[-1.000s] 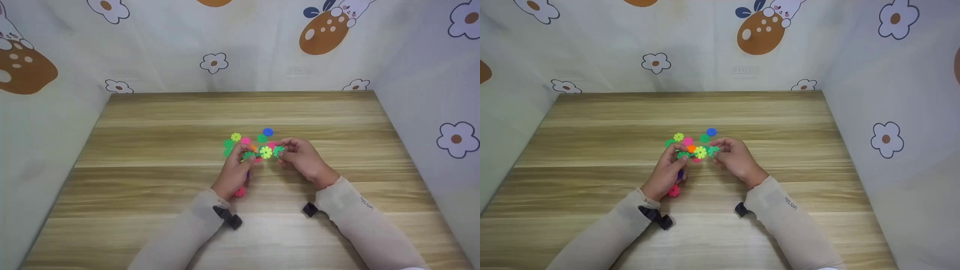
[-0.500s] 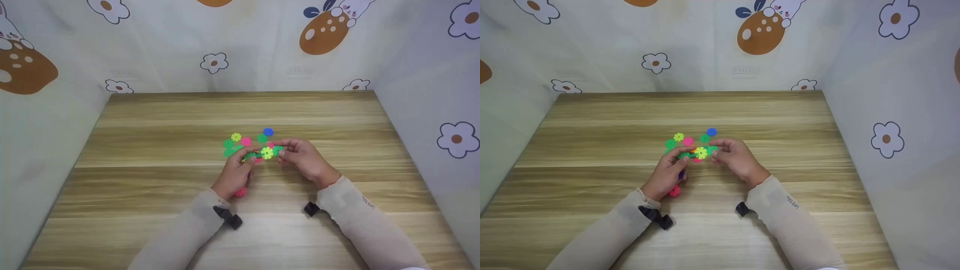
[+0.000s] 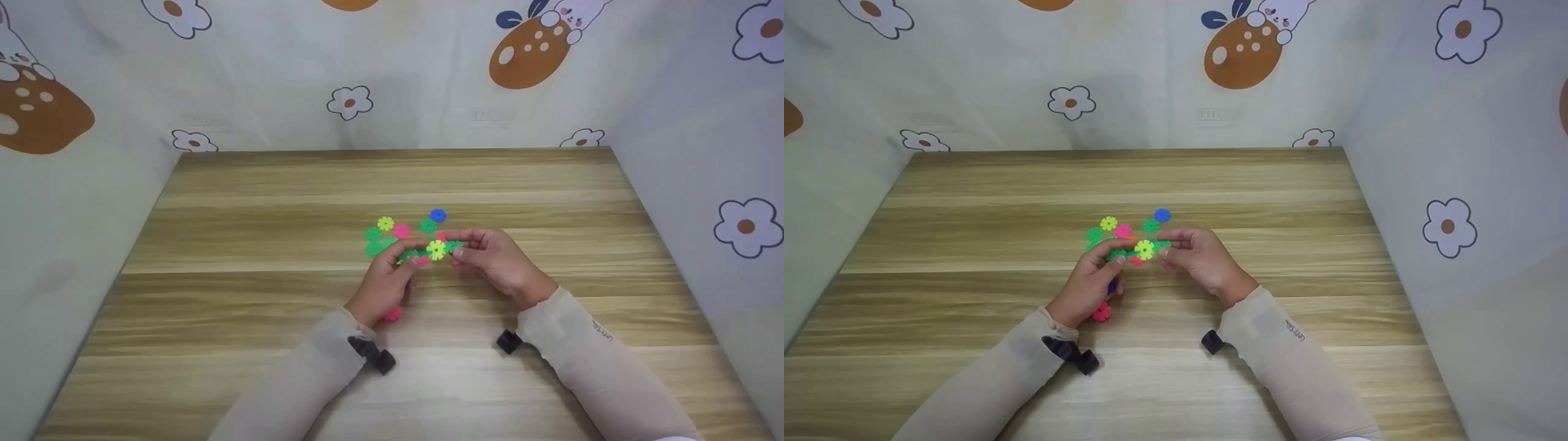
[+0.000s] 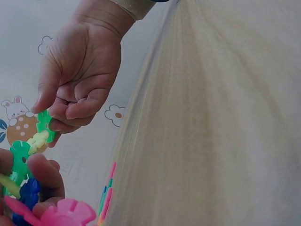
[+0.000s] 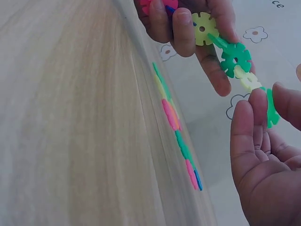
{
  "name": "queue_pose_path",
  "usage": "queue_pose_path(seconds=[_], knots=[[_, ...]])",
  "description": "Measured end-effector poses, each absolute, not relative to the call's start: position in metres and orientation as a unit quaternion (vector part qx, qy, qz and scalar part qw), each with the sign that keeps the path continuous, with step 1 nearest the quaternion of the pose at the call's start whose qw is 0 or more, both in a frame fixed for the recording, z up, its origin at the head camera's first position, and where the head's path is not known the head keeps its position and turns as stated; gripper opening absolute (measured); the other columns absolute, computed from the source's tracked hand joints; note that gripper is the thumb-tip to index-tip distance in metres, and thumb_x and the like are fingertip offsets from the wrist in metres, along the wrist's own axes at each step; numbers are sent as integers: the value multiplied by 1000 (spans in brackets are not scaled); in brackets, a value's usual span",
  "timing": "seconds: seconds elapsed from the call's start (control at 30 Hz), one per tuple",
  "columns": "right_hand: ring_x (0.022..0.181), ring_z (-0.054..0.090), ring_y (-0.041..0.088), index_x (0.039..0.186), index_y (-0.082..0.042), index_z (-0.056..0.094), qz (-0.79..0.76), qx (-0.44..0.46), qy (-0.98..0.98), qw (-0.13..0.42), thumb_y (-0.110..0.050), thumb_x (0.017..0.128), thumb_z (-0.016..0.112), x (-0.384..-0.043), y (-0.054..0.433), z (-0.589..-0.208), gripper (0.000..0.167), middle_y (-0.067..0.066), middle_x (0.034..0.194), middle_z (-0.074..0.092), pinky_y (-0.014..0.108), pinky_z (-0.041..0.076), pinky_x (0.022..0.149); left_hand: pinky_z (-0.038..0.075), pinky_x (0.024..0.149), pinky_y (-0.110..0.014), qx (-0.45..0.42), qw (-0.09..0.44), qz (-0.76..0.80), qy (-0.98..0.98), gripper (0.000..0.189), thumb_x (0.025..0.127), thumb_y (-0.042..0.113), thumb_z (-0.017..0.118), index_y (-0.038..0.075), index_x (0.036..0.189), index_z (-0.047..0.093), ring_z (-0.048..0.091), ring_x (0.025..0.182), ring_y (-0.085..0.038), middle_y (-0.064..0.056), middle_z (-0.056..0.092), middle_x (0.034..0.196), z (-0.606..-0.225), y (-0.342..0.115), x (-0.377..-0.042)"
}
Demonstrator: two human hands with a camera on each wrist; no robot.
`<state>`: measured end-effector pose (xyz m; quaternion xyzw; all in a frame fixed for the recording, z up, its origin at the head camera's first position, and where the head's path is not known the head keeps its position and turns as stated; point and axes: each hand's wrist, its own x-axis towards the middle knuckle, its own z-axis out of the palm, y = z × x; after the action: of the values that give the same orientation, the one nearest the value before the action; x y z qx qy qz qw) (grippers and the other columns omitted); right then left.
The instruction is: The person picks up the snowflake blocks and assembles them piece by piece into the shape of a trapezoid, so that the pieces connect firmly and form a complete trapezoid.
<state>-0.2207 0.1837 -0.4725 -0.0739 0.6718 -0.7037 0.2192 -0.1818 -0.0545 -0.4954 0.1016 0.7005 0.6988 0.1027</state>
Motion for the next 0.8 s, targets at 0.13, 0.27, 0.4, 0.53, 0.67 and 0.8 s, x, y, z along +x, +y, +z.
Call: queue_pose_path(seconds=[0.13,0.27,0.4,0.53,0.67,0.8], knots=[[82,70,12,140,18,52,-704,-70,670,225,3,100,65,-220,183,-472,45,11,103,73,29,62,83,43,47,-26,114,108,695,701,31,110,19,56,16,141,62,47,54,-20,-7,50,66,-495,-55,-182],[81,69,11,140,19,51,-715,-62,658,231,3,101,64,-217,181,-470,44,5,104,73,25,61,81,41,47,-25,126,108,684,710,35,110,20,57,13,144,61,45,52,-14,-1,48,62,-495,-55,-182],[81,70,11,139,18,53,-730,-50,643,225,3,101,63,-215,176,-469,41,3,105,72,23,60,79,40,47,-25,127,109,679,715,34,110,20,57,14,143,62,44,51,-11,1,48,63,-494,-54,-181],[83,72,11,140,18,53,-744,-44,632,214,4,101,63,-212,172,-468,43,3,106,74,25,62,82,40,47,-25,116,104,683,714,34,110,25,57,16,143,62,44,51,-11,0,48,65,-494,-53,-180],[81,71,11,140,18,53,-757,-39,621,199,5,101,63,-209,168,-468,43,5,100,75,26,62,81,39,46,-24,111,98,689,709,33,110,26,58,19,141,62,43,51,-11,0,47,66,-493,-51,-179],[79,71,11,137,16,56,-776,-39,599,194,6,101,62,-207,165,-466,38,6,94,73,25,62,79,39,45,-24,111,93,698,701,32,110,23,57,20,141,61,43,52,-11,1,47,66,-491,-51,-179]])
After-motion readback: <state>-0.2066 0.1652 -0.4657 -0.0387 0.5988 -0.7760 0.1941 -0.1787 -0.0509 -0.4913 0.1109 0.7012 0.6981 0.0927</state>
